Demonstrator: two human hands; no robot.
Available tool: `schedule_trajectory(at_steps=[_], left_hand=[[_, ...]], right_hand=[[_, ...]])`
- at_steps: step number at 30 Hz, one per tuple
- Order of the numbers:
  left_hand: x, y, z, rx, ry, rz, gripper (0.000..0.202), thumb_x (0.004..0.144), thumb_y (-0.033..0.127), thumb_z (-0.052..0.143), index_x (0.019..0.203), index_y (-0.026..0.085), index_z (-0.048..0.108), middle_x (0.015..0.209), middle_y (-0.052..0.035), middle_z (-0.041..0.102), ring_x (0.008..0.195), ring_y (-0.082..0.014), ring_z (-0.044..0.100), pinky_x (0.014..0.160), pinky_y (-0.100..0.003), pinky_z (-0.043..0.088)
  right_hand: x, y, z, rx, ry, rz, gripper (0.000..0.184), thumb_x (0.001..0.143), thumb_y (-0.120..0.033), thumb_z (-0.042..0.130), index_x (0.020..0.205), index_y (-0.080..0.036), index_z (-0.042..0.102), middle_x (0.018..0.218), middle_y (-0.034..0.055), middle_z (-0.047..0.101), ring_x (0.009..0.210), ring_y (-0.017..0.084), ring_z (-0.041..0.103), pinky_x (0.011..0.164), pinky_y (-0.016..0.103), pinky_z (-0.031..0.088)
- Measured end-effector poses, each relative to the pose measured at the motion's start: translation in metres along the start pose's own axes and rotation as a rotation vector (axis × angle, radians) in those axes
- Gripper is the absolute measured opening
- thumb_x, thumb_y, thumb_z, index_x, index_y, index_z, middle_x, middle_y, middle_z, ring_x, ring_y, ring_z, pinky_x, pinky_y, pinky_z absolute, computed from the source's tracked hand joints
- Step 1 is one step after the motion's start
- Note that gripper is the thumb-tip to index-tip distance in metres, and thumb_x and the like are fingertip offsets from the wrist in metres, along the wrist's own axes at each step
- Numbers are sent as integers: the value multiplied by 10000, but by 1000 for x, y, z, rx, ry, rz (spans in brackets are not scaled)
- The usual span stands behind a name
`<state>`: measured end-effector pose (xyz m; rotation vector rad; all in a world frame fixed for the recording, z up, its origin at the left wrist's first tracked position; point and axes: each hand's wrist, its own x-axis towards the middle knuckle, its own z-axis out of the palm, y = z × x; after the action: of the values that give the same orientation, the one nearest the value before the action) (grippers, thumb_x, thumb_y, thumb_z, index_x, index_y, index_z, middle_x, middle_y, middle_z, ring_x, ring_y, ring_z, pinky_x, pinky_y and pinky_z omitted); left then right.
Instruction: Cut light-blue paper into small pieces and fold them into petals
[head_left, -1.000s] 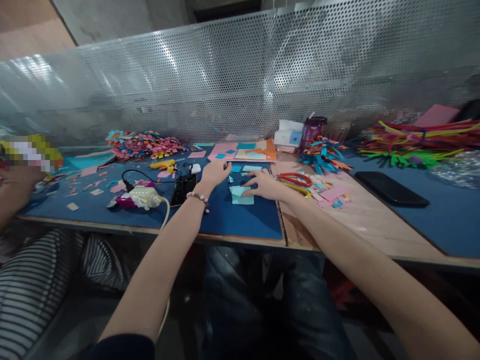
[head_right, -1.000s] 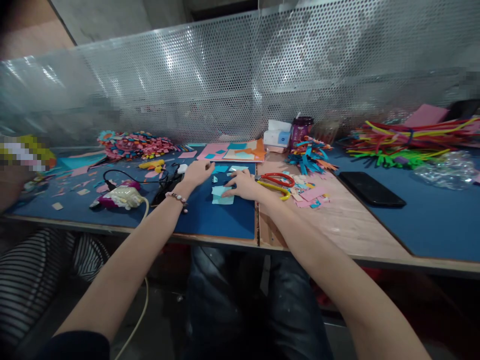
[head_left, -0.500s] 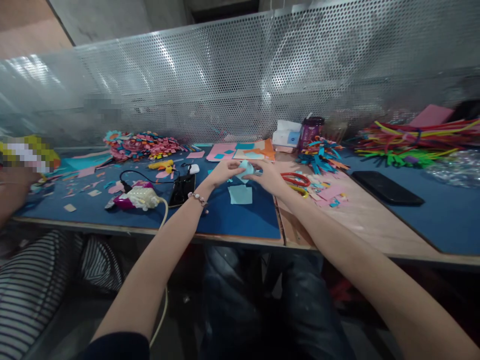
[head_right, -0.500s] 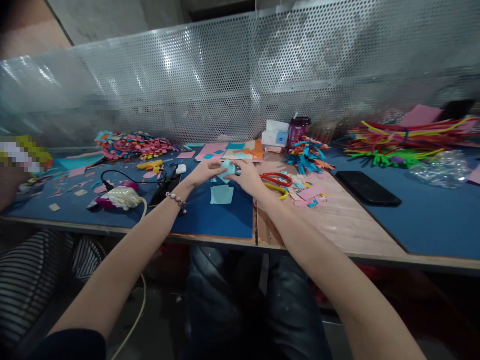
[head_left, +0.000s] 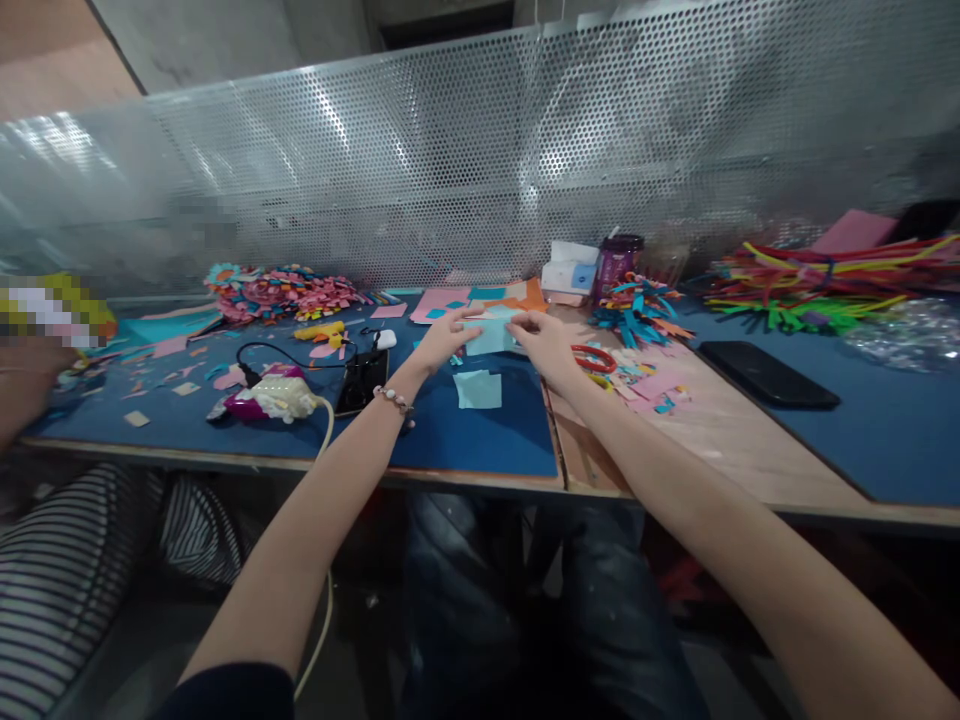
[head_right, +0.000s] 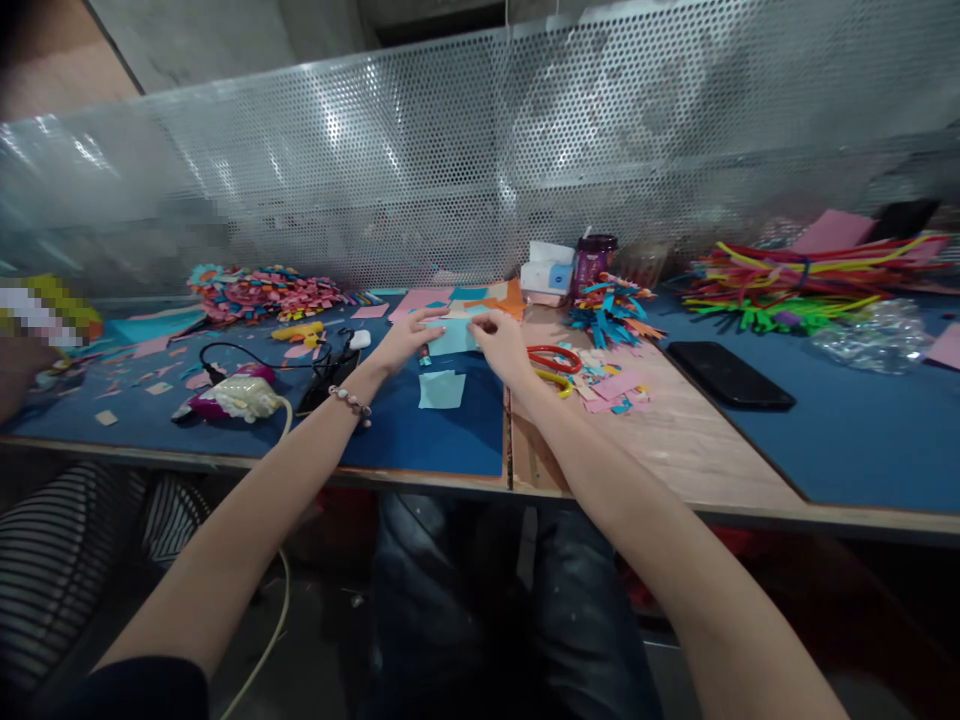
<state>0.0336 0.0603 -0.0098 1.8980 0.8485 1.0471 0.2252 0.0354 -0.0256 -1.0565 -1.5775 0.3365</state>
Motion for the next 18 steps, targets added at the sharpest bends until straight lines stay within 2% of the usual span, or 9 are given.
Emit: schedule_trajectory(at_steps=[4, 6, 11, 15, 18], left_hand=[[0, 0, 4, -132, -60, -67, 342, 840, 397, 552, 990, 100, 627, 849, -116, 680, 760, -191, 657, 567, -252, 467], [-1, 2, 6, -187, -89, -89, 314, 852, 381, 542, 968, 100, 618, 872, -125, 684, 784, -204, 674, 619, -281, 496], [-1, 5, 7, -276, -90, -103, 317, 858, 397, 550, 944, 99, 616, 831, -120, 684, 780, -220, 690, 606, -280, 502], [1, 5, 6, -332, -73, -83, 351, 859, 441, 541, 946, 110, 618, 850, -112, 683, 780, -213, 689, 582, -262, 496], [0, 5, 6, -358, -89, -66, 326, 838, 416, 585, 930, 106, 627, 901, -120, 685, 792, -201, 684, 586, -252, 496]], right_hand=[[-1, -7, -3, -65, 63, -72, 286, 847, -350, 491, 945, -128, 641, 872, 89, 653, 797, 190, 586, 753, 342, 473], [-4, -11, -5, -121, 63, -147, 278, 867, -325, 474, 964, -129, 646, 920, 102, 642, 865, 203, 573, 817, 359, 455], [-11, -19, -5, -270, -43, -350, 272, 899, -289, 456, 1046, -189, 662, 1076, 108, 620, 1064, 248, 500, 974, 426, 351], [-15, -22, -2, -341, -143, -440, 302, 908, -267, 440, 1118, -213, 650, 1197, 112, 582, 1132, 272, 467, 991, 462, 322], [-15, -21, -1, -351, -165, -457, 329, 914, -272, 424, 1156, -209, 638, 1213, 121, 565, 1126, 277, 466, 989, 475, 324]])
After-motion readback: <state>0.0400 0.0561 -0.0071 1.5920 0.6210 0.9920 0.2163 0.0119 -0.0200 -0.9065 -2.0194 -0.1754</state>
